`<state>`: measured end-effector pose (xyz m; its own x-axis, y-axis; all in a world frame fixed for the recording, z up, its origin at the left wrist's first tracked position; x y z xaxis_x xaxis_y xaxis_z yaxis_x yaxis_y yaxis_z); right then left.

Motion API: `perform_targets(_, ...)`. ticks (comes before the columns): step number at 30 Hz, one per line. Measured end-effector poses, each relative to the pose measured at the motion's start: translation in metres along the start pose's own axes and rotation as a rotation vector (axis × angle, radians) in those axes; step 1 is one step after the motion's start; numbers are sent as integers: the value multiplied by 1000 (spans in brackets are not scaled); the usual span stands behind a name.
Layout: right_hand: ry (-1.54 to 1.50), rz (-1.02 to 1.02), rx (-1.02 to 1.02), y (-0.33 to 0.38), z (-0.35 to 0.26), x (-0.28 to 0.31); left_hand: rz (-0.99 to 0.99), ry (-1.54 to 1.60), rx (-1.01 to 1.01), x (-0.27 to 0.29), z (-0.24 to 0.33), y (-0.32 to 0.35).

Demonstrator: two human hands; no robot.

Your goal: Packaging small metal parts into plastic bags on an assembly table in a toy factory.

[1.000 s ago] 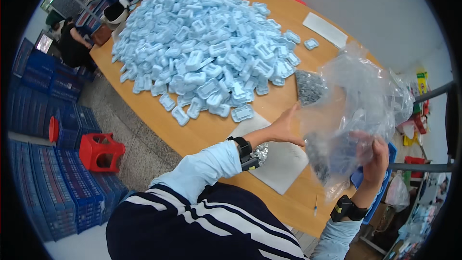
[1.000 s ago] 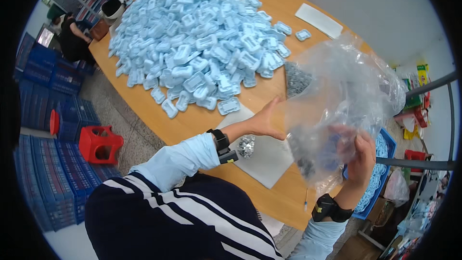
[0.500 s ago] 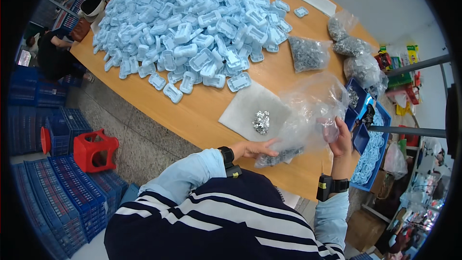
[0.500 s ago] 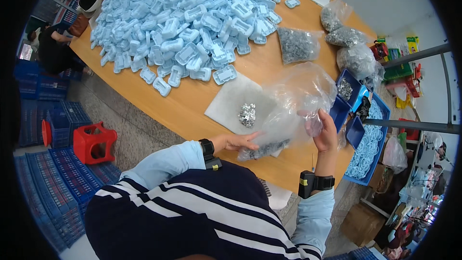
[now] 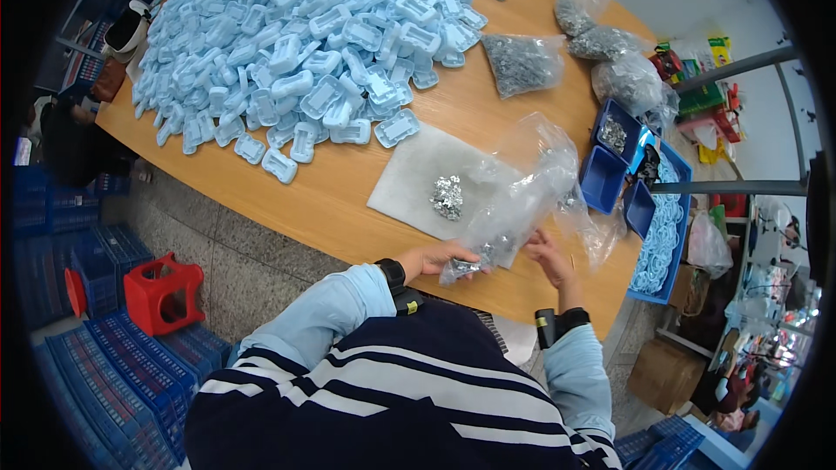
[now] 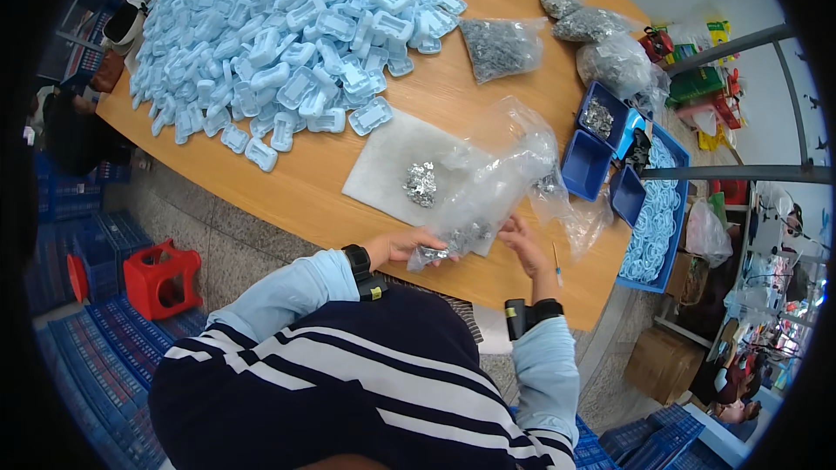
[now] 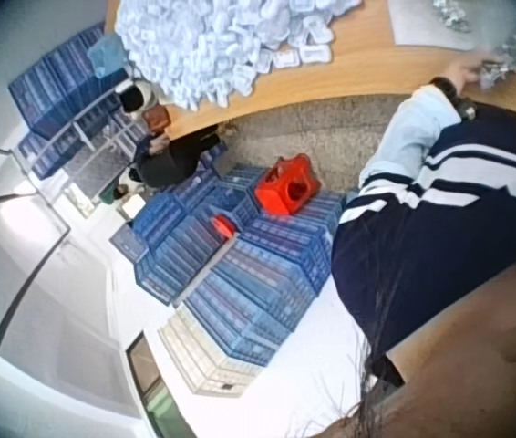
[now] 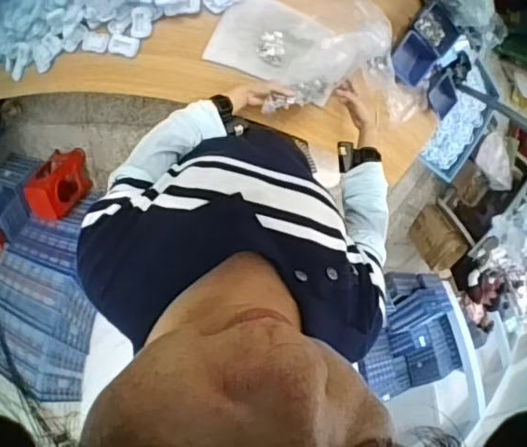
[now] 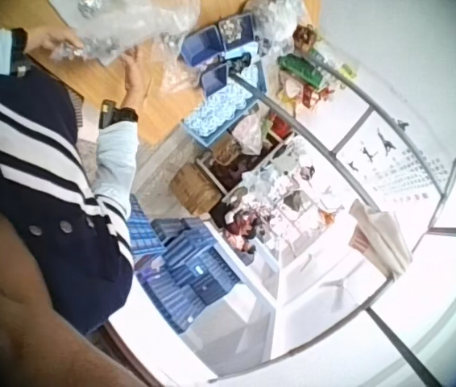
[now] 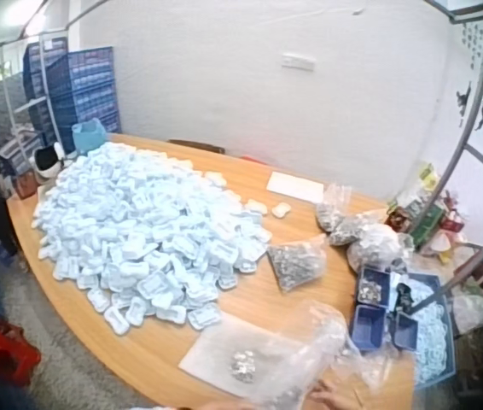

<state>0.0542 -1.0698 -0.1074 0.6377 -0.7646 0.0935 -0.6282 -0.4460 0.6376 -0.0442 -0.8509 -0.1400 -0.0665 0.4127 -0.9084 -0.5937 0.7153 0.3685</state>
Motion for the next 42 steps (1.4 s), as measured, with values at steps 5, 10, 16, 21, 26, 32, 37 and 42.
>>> perform_targets(5, 85, 78, 8, -11, 37, -27, -29, -100, -40, -6, 7, 2)
perform_targets(10, -204, 203, 143, 28, -3, -18, 79, -153, -128, -2, 9, 19)
perform_targets(16, -30, 294, 168, 80, -51, -3, -18, 277, -108, 6, -3, 10)
perform_targets(21, 176, 261, 257, 94, -86, 11, -9, 324, 26, 8, -17, -7)
perform_targets(26, 246, 334, 300, 97, -126, 22, 36, 180, 124, -20, -23, -9)
perform_targets(32, 369, 297, 444, 108, -175, 24, -106, 38, 296, -42, -43, -20)
perform_targets(37, 405, 180, 487, 111, -188, 15, -84, -74, 318, -59, -57, -23)
perform_targets(42, 444, 168, 503, 108, -189, 22, -51, -220, 339, -64, -63, -26)
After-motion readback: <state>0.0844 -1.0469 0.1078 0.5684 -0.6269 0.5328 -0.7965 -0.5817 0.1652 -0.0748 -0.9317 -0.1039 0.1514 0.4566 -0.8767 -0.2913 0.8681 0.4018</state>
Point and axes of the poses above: each hand's wrist, its own y-axis away from the middle knuckle, its own x-axis out of the back of the hand, z = x × y, the point moved 3 cm from there along -y, towards the middle knuckle, and after that the axes turned 12 degrees about y, right-handed, at the moved point
